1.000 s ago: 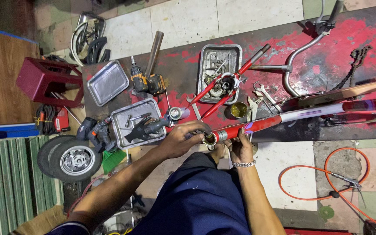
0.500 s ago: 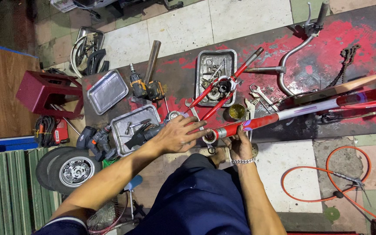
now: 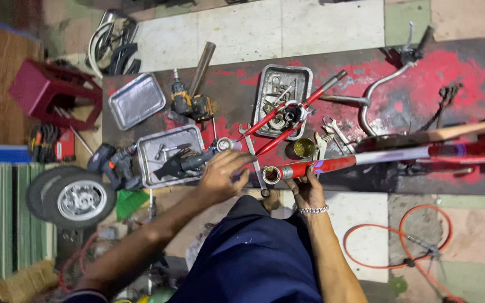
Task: The person applies grease to the interior of a bicycle head tube, then wipes and fits a headset bearing and fork into the frame.
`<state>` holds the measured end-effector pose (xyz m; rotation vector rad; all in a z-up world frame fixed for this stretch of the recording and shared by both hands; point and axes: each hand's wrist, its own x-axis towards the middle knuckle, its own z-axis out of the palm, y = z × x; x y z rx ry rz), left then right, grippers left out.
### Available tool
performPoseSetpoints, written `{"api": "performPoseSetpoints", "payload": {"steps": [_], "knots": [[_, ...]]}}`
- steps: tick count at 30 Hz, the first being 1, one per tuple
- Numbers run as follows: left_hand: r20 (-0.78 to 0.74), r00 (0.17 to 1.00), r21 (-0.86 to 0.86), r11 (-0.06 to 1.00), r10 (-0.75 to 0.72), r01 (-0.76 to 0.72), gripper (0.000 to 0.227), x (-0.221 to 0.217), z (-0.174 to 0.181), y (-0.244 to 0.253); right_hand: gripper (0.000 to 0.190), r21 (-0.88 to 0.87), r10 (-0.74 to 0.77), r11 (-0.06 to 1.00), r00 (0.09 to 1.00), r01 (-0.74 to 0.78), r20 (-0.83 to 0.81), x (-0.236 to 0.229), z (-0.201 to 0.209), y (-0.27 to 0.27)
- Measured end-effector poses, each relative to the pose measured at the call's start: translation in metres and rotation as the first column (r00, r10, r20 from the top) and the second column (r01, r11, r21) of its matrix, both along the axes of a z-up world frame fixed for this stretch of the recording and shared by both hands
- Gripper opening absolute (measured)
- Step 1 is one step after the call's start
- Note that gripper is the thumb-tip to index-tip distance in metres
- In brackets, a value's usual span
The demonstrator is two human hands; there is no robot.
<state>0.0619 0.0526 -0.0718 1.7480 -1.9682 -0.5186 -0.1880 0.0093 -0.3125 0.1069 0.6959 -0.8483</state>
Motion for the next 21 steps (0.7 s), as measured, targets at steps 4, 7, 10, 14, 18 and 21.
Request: {"api": "performPoseSetpoints", "payload": {"steps": [4, 7, 10, 14, 18, 21], "knots": [[-0.345, 0.798, 0.271, 0.866, 0.494, -0.42, 0.043, -0.048, 0.005, 0.029, 0.034, 0.03, 0.053, 0.998, 0.996, -0.055, 0.067, -0.005, 0.003, -0.013], [-0.379, 0.699, 0.212, 0.792, 0.606, -0.572, 0.051, -0.085, 0.013, 0.039, 0.037, 0.099, 0.164, 0.982, 0.986, -0.16, -0.038, -0.003, 0.023, -0.03], [-0.438, 0.501, 0.332, 0.652, 0.747, -0.682, 0.055, -0.125, 0.015, 0.037, 0.043, 0.136, 0.248, 0.961, 0.968, -0.242, -0.033, -0.002, 0.046, -0.048], [-0.428, 0.238, 0.5, 0.448, 0.872, -0.741, 0.062, -0.169, 0.004, 0.024, 0.047, 0.167, 0.349, 0.926, 0.937, -0.34, -0.027, 0.0, 0.055, -0.067], [-0.601, -0.101, 0.594, 0.359, 0.793, -0.72, 0.066, -0.195, -0.013, 0.002, 0.044, 0.145, 0.398, 0.908, 0.918, -0.393, -0.007, -0.002, 0.042, -0.071], [-0.604, -0.321, 0.7, 0.292, 0.73, -0.652, 0.069, -0.203, -0.025, -0.015, 0.042, 0.171, 0.484, 0.864, 0.875, -0.474, -0.021, -0.003, 0.025, -0.077]]}}
